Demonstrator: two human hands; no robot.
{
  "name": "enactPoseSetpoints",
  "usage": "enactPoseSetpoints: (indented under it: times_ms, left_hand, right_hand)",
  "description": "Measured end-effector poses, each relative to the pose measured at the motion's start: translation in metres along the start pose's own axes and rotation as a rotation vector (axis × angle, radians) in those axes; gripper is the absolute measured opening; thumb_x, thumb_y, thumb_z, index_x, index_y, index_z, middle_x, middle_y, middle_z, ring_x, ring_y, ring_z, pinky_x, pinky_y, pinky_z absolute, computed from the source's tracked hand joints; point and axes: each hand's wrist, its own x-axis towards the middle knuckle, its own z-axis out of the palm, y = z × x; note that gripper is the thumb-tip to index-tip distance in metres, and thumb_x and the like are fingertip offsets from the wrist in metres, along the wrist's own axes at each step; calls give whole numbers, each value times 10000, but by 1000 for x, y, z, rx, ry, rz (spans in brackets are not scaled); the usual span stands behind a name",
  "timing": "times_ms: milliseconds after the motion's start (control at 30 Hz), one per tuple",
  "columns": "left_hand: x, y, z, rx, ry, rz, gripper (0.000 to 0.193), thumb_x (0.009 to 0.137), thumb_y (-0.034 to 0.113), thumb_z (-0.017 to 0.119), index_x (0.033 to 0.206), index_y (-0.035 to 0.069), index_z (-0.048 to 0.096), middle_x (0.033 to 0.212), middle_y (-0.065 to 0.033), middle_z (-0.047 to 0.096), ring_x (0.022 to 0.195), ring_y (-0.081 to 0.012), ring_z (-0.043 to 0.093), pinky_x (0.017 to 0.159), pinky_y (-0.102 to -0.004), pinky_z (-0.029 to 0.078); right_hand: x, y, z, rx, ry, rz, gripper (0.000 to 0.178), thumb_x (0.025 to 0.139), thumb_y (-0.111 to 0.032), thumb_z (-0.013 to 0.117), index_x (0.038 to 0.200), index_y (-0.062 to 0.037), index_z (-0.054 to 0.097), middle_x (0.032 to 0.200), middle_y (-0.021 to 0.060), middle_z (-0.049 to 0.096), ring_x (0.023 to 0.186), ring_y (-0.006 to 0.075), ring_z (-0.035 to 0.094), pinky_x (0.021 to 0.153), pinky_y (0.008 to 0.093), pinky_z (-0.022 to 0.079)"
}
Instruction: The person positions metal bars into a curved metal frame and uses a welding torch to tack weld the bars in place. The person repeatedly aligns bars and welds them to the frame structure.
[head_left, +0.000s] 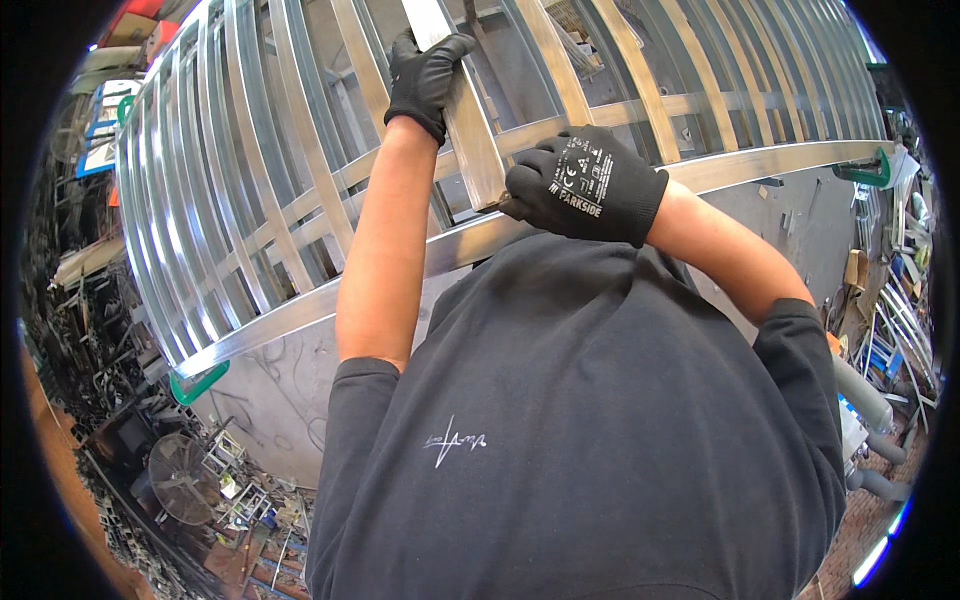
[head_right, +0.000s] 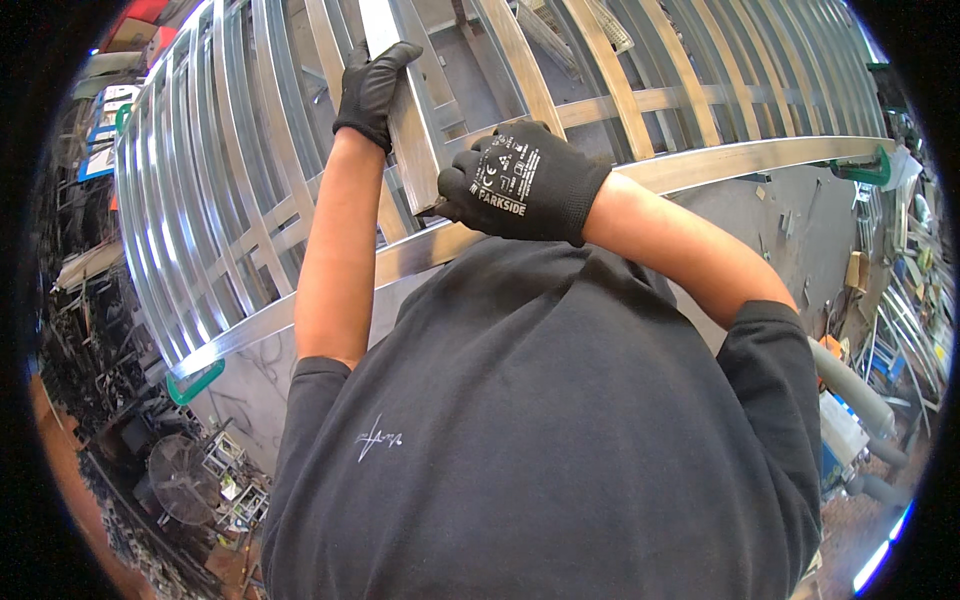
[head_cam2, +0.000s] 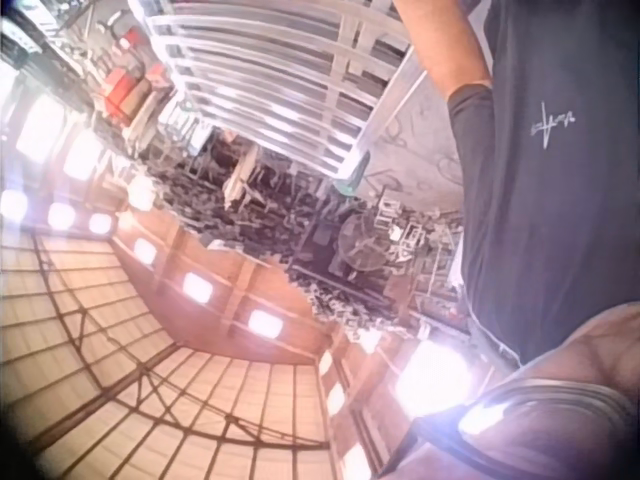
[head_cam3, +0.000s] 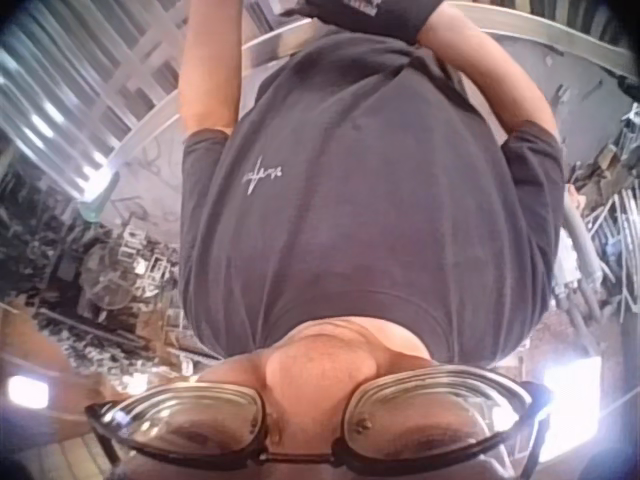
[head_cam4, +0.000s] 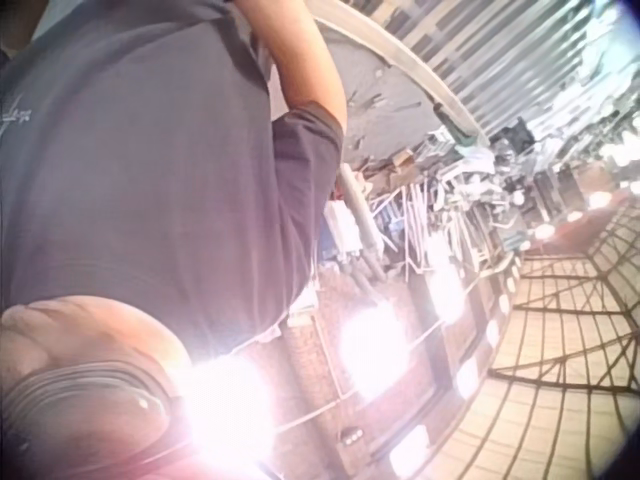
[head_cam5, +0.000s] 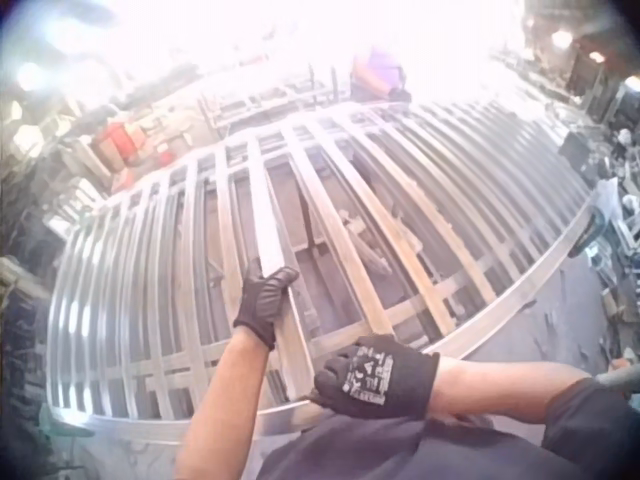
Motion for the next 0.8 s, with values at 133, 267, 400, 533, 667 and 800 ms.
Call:
enactPoseSetpoints:
  times_ms: [133, 267, 400, 533, 667, 800]
  left_hand:
    - [2, -1, -2, 79, 13, 37, 448, 878, 234, 866, 1266, 71, 713, 1012, -48, 738, 822, -156, 690, 736, -335, 582]
    - [-1, -4, -2, 49, -38, 32, 410, 884, 252, 852, 1234, 80, 726, 1009, -71, 743, 809, -174, 704, 699, -350, 582]
    - [18, -19, -32, -200, -210, -395, 325, 898, 238, 799, 1158, 60, 718, 994, -129, 746, 830, -247, 752, 734, -415, 645]
    - [1, 22, -8, -444, -134, -469, 203, 930, 193, 726, 1039, 28, 677, 833, -157, 732, 692, -270, 749, 637, -425, 642]
    - [4, 7, -20, -411, -172, -349, 231, 929, 194, 721, 1064, 12, 682, 859, -143, 721, 702, -269, 756, 615, -423, 646]
    - [-35, 2, -29, -339, -189, -296, 231, 933, 199, 714, 1068, 12, 703, 888, -112, 701, 690, -254, 753, 592, -383, 628]
  right_hand:
    - [3, 1, -5, -5, -73, -46, 254, 1050, -316, 704, 1003, -67, 693, 853, 131, 759, 801, 294, 784, 705, 434, 632]
    - [1, 7, -7, 63, -113, -87, 226, 1057, -306, 698, 1023, -84, 683, 915, 126, 749, 895, 288, 774, 822, 438, 622]
    - [-8, 7, -7, 236, 32, -19, 288, 1054, -386, 706, 1049, -98, 693, 1004, 100, 744, 981, 289, 753, 958, 453, 570]
    - [-49, 20, 8, 562, 286, 398, 285, 1110, -286, 692, 1148, -4, 705, 998, 141, 740, 928, 265, 755, 822, 376, 608]
    - [-59, 22, 13, 1093, 457, 746, 316, 1181, -269, 577, 1178, 11, 724, 1008, 57, 747, 961, 136, 711, 906, 319, 572]
    - [-58, 40, 29, 1266, 565, 698, 374, 1176, -291, 587, 1408, -7, 662, 1172, 87, 759, 1099, 151, 729, 1002, 322, 581]
